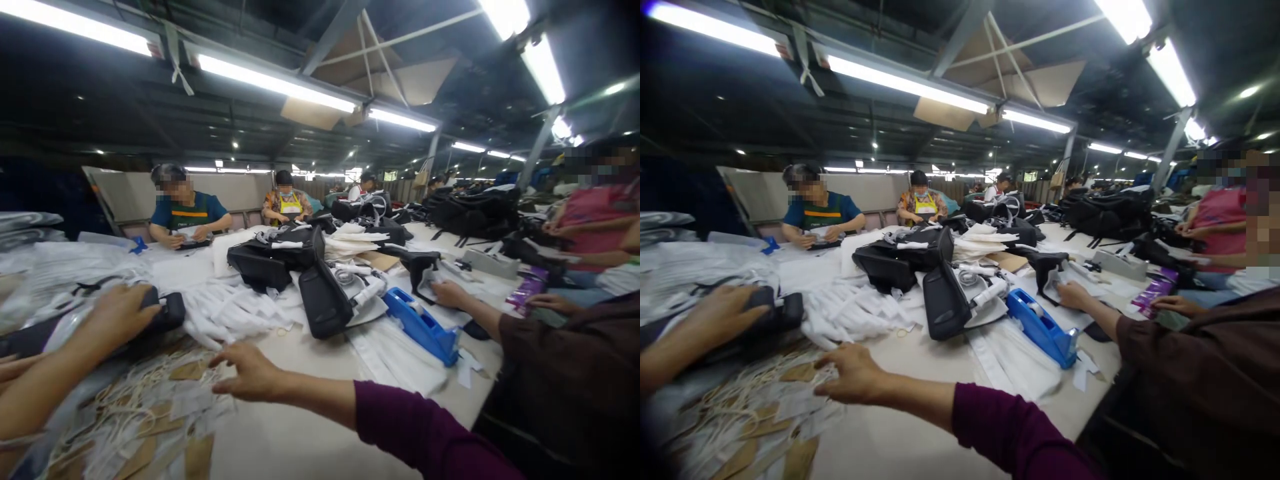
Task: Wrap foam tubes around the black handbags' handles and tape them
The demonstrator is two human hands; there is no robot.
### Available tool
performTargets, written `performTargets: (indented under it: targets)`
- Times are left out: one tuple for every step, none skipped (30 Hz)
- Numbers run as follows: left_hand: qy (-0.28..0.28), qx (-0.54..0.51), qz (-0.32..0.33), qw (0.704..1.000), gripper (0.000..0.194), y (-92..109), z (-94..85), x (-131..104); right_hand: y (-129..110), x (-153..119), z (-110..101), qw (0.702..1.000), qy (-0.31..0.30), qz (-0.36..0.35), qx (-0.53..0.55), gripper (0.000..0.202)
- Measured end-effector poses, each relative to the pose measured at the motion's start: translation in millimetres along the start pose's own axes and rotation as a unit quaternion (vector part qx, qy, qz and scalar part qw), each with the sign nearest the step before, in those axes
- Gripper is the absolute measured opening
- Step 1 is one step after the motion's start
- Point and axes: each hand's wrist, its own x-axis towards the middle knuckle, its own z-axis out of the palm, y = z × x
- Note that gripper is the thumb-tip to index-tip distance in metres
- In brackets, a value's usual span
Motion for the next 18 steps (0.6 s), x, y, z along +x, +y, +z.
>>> performTargets:
  targets:
    - [-0.023, 0.006, 0.034, 0.999, 0.040, 18.5, 13.0, -12.1, 7.5, -30.5, -11.4, 0.999, 0.024, 0.015, 0.033, 0.041]
    - [-0.051, -0.002, 0.081, 0.995, 0.046, 39.5, 27.1, -28.6, 16.3, -59.7, -24.3, 0.996, 0.051, 0.031, 0.062, 0.037]
    - [-0.066, -0.038, 0.112, 0.991, 0.050, 61.5, 41.0, -49.2, 26.4, -87.3, -38.8, 0.991, 0.089, 0.044, 0.087, 0.034]
    - [-0.083, -0.076, 0.124, 0.986, 0.051, 83.2, 53.7, -73.2, 37.5, -113.2, -54.7, 0.985, 0.132, 0.053, 0.102, 0.030]
    - [-0.108, -0.111, 0.133, 0.979, 0.050, 103.4, 64.6, -99.3, 49.2, -137.2, -71.8, 0.976, 0.177, 0.064, 0.108, 0.028]
    - [-0.132, -0.147, 0.134, 0.971, 0.048, 121.2, 73.4, -125.8, 61.2, -159.0, -89.8, 0.964, 0.226, 0.080, 0.114, 0.028]
    - [-0.154, -0.184, 0.127, 0.962, 0.047, 136.5, 79.9, -151.0, 72.8, -178.3, -108.0, 0.949, 0.266, 0.102, 0.137, 0.027]
    - [-0.176, -0.216, 0.117, 0.953, 0.045, 149.0, 84.4, -173.4, 83.8, -194.7, -125.5, 0.922, 0.308, 0.138, 0.191, 0.026]
    - [-0.198, -0.246, 0.107, 0.943, 0.043, 159.3, 87.5, -191.7, 93.8, -207.8, -141.4, 0.882, 0.341, 0.180, 0.269, 0.024]
    - [-0.221, -0.276, 0.094, 0.931, 0.041, 167.6, 89.5, -205.0, 102.7, -217.4, -155.0, 0.841, 0.361, 0.215, 0.341, 0.022]
    - [-0.241, -0.306, 0.076, 0.918, 0.040, 174.6, 91.3, -213.1, 110.6, -223.2, -165.7, 0.808, 0.370, 0.240, 0.392, 0.021]
    - [-0.258, -0.338, 0.055, 0.903, 0.039, 180.5, 93.2, -215.9, 117.5, -225.4, -173.1, 0.780, 0.370, 0.260, 0.433, 0.019]
    - [-0.271, -0.370, 0.029, 0.888, 0.041, 185.7, 95.8, -214.0, 123.5, -224.0, -177.2, 0.762, 0.364, 0.274, 0.459, 0.017]
    - [-0.280, -0.402, -0.001, 0.872, 0.044, 190.4, 99.3, -208.2, 128.6, -219.3, -178.5, 0.749, 0.358, 0.287, 0.478, 0.016]
    - [-0.283, -0.432, -0.033, 0.856, 0.049, 194.8, 103.5, -199.8, 132.9, -212.0, -177.6, 0.731, 0.351, 0.303, 0.500, 0.014]
    - [-0.283, -0.458, -0.065, 0.840, 0.056, 198.8, 108.4, -189.8, 136.5, -202.5, -175.2, 0.711, 0.348, 0.320, 0.520, 0.013]
    - [-0.281, -0.481, -0.098, 0.825, 0.063, 202.5, 113.6, -179.6, 139.3, -191.7, -172.0, 0.692, 0.347, 0.336, 0.537, 0.012]
    - [-0.272, -0.497, -0.125, 0.814, 0.068, 206.0, 118.6, -170.0, 141.4, -180.2, -168.8, 0.674, 0.349, 0.348, 0.550, 0.015]
